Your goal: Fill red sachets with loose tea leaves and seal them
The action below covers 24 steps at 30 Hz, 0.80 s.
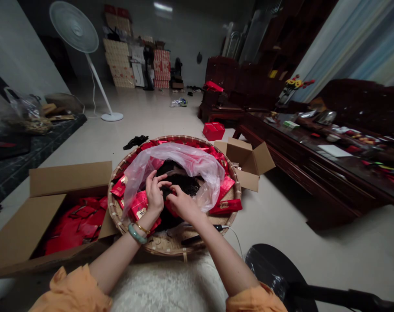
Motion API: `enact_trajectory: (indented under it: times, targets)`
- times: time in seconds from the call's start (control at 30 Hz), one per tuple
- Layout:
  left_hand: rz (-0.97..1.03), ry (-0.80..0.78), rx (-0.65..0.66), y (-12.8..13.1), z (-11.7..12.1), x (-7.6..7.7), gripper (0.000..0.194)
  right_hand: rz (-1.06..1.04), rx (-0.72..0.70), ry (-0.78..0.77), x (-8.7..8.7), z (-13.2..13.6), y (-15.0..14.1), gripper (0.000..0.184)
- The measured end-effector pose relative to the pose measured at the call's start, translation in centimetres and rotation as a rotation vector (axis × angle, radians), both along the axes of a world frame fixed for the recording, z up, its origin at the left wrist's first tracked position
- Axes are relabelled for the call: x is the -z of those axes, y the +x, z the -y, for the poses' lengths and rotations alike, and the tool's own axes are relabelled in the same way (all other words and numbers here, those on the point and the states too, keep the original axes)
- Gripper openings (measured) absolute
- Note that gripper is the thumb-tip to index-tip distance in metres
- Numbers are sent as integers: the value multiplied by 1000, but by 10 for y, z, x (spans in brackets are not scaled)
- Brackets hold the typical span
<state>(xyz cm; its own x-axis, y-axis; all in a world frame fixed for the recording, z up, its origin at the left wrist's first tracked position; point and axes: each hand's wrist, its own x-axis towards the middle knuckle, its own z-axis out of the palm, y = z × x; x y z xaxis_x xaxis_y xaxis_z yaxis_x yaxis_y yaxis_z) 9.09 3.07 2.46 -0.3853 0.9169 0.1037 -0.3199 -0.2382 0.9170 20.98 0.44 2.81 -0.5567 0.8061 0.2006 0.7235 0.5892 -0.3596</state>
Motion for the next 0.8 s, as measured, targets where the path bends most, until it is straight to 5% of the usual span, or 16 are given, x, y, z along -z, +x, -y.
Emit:
enact_trajectory:
  times: [0.4, 0.53, 0.67, 0.8]
  targets:
    - [193, 65, 377, -12, 1, 0, 57, 28, -38, 110, 6, -4, 5, 19]
    - [33, 95, 396, -29, 5, 2, 48, 17, -41, 124, 6, -7, 9, 16]
    - [-264, 70, 388, -39, 16, 17, 61, -64, 8, 169, -1, -10, 12, 12]
    - [-418, -31, 367, -37, 20, 27, 40, -159, -9, 188, -12, -8, 11, 14]
